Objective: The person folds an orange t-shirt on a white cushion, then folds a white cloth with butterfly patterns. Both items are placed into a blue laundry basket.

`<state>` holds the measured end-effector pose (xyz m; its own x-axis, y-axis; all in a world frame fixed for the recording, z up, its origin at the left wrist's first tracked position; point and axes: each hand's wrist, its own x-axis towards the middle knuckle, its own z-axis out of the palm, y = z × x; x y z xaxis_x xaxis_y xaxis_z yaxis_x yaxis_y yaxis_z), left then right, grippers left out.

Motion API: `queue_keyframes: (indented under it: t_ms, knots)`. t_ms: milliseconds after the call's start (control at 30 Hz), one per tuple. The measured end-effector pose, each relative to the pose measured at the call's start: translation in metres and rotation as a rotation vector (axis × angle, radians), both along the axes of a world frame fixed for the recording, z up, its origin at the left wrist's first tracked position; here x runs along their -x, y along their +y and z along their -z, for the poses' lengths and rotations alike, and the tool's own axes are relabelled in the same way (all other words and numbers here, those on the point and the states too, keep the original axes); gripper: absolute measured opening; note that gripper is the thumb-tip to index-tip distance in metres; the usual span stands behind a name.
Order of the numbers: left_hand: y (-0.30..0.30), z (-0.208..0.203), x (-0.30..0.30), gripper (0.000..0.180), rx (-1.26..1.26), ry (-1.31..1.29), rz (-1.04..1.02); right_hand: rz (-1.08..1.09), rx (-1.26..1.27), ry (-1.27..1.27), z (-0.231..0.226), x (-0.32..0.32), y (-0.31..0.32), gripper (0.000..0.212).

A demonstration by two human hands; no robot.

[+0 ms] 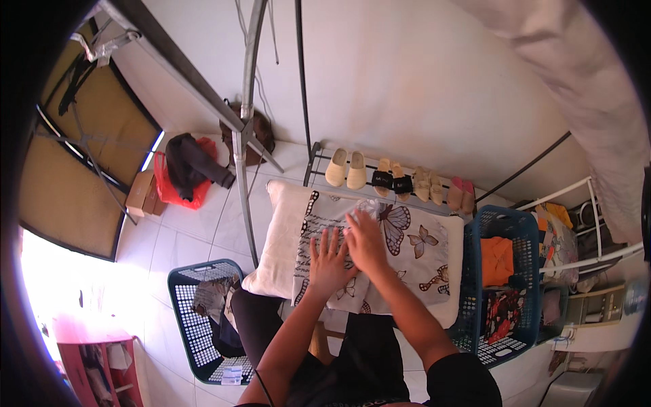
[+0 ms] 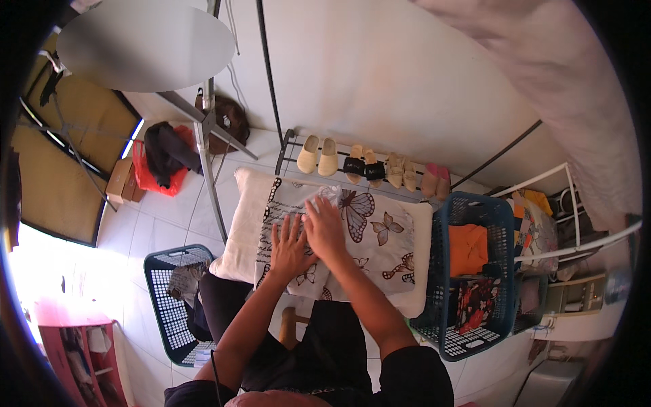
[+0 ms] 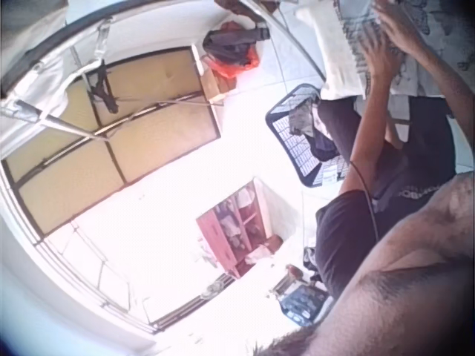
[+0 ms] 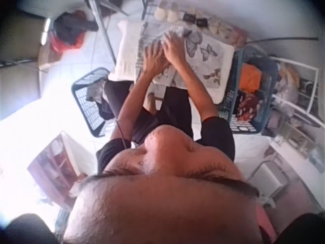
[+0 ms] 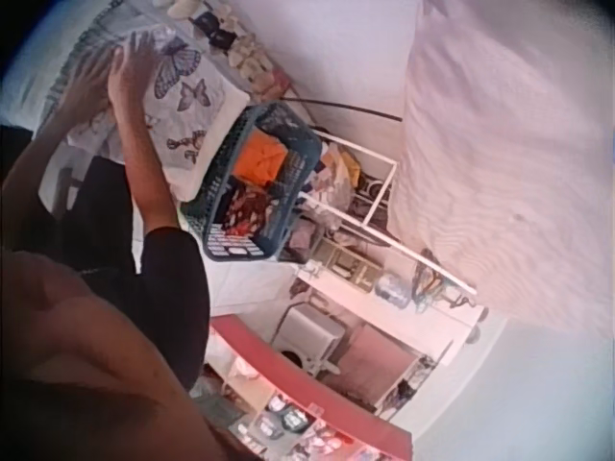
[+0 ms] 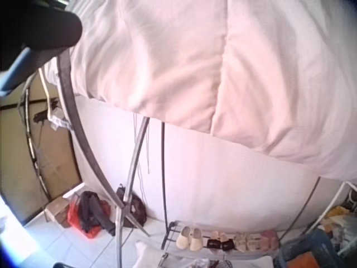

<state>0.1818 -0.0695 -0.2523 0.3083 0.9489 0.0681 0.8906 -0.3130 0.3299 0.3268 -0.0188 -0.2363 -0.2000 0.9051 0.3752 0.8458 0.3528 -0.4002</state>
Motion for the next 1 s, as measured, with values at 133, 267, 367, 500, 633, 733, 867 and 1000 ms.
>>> queue_keyframes:
  t_ms: [133,267,367,500,633,733,867,1000]
  knots:
    - [-0.006,0.0,-0.003,0.089,-0.048,0.006,0.013,0.158,0.073,-0.194,0.052,-0.015,0.002,0.055]
    - [-0.012,-0.002,-0.003,0.085,-0.069,-0.064,-0.019,0.213,0.021,-0.195,0.054,-0.033,0.03,0.055]
    - [-0.029,0.005,0.002,0.078,-0.1,-0.172,-0.061,0.226,-0.013,-0.193,0.045,-0.042,0.033,0.055]
    - [-0.063,0.009,0.032,0.067,-0.202,-0.356,-0.425,0.031,-0.022,-0.125,0.012,0.003,-0.04,0.059]
    - [-0.065,0.013,0.069,0.057,-0.103,-0.412,-0.472,-0.052,0.16,-0.124,0.021,0.029,-0.135,0.064]
    - [-0.062,0.005,0.069,0.044,-0.106,-0.333,-0.341,-0.022,0.133,-0.175,0.031,0.024,-0.144,0.069]
    - [-0.058,0.009,0.078,0.029,-0.049,-0.415,-0.332,-0.067,0.107,-0.126,0.031,0.018,-0.142,0.067]
    - [-0.053,-0.008,0.081,0.025,0.188,-0.549,-0.373,-0.094,0.189,0.263,0.034,0.01,-0.137,0.061]
